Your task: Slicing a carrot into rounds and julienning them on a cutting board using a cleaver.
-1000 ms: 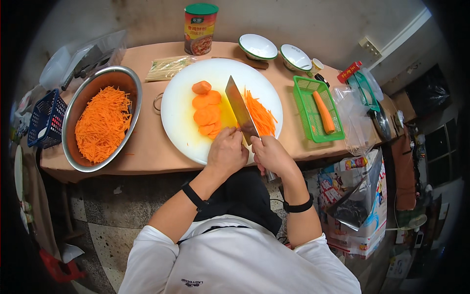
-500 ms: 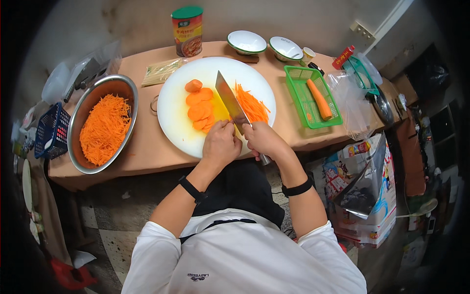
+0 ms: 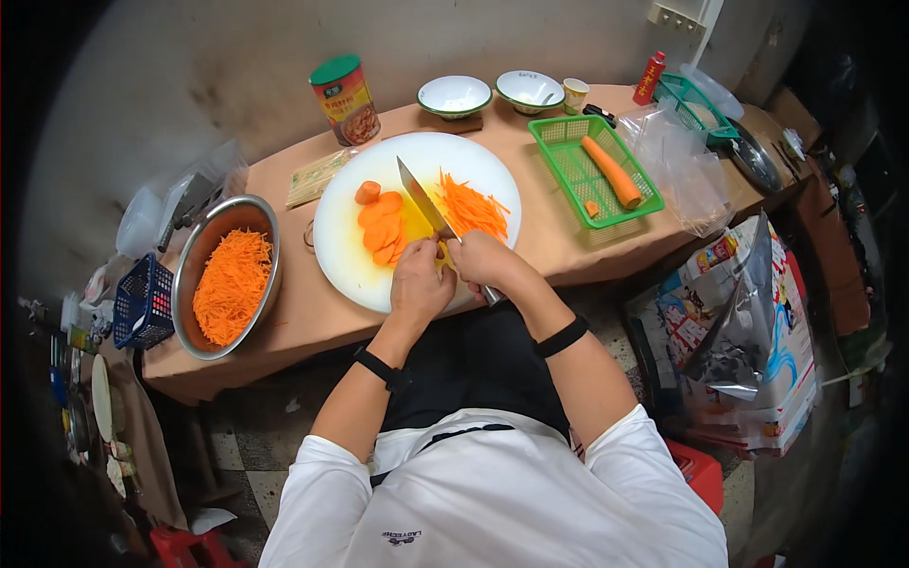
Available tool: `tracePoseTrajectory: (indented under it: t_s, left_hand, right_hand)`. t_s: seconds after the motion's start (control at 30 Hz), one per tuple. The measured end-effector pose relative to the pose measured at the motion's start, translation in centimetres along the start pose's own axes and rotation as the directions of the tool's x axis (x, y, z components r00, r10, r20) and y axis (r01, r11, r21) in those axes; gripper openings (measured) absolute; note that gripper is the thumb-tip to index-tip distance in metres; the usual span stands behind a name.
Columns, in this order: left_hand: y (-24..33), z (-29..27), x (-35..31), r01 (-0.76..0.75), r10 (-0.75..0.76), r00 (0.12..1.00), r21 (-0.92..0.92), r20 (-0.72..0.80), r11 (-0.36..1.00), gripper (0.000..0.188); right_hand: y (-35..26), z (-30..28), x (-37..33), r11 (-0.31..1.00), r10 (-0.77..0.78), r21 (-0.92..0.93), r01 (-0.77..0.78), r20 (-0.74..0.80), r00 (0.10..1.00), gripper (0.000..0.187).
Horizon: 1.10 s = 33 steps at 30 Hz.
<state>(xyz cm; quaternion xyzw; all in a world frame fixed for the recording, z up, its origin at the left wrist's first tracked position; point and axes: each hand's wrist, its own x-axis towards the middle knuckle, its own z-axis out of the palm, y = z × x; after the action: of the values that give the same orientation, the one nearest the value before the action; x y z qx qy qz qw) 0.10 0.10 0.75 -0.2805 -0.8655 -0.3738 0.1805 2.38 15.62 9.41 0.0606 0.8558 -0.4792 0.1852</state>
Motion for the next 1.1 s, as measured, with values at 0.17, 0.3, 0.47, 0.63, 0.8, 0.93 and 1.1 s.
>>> tracePoseTrajectory:
  t_s: [0.17,0.3,0.47,0.63,0.8,0.93,1.1]
  left_hand:
    - [-0.2,-0.1,0.0,-0.025,0.021,0.998,0.086,0.053,0.996,0.027]
    - [0.8,-0.4,0.3,0.007,-0.011,0.997,0.063,0.072,0.998,0.028]
    - [0.9,-0.3,0.2,0.026,-0.033,0.996,0.079,0.085,0.997,0.03]
    - [0.1,0.0,0.1,-0.006,0.004,1.0,0.065,0.029,0.998,0.039]
    - [0.6,-0.4,0.2,0.023,-0.025,0.998,0.028,0.051,0.999,0.04]
    - [0.2,0.0,0.1,-0.017,0.016,1.0,0.04,0.02,0.999,0.045]
    - [0.1,0.0,0.0,-0.043,0.043,0.999,0.048,-0.004,0.998,0.045]
  right_hand:
    - [0.0,-0.3,0.3,0.994,0.018,0.106,-0.016,-0.015,1.0,0.049]
    - [0.6,-0.7,0.9,0.993,0.032,0.113,-0.029,-0.03,0.999,0.048]
    - [2.1,-0.7,1.9,0.989,0.0,0.144,0.016,-0.114,0.993,0.054]
    - [2.2,-1.2,0.5,0.988,0.041,0.155,-0.017,-0.147,0.988,0.044]
    - [1.7,-0.6,-1.2,0.988,-0.009,0.147,0.036,-0.182,0.983,0.054]
    - [1.7,0.3,-1.4,0.992,-0.005,0.122,0.023,-0.148,0.989,0.053]
    - [1.1,0.9,-2.0,0.991,0.027,0.131,-0.011,-0.12,0.992,0.044]
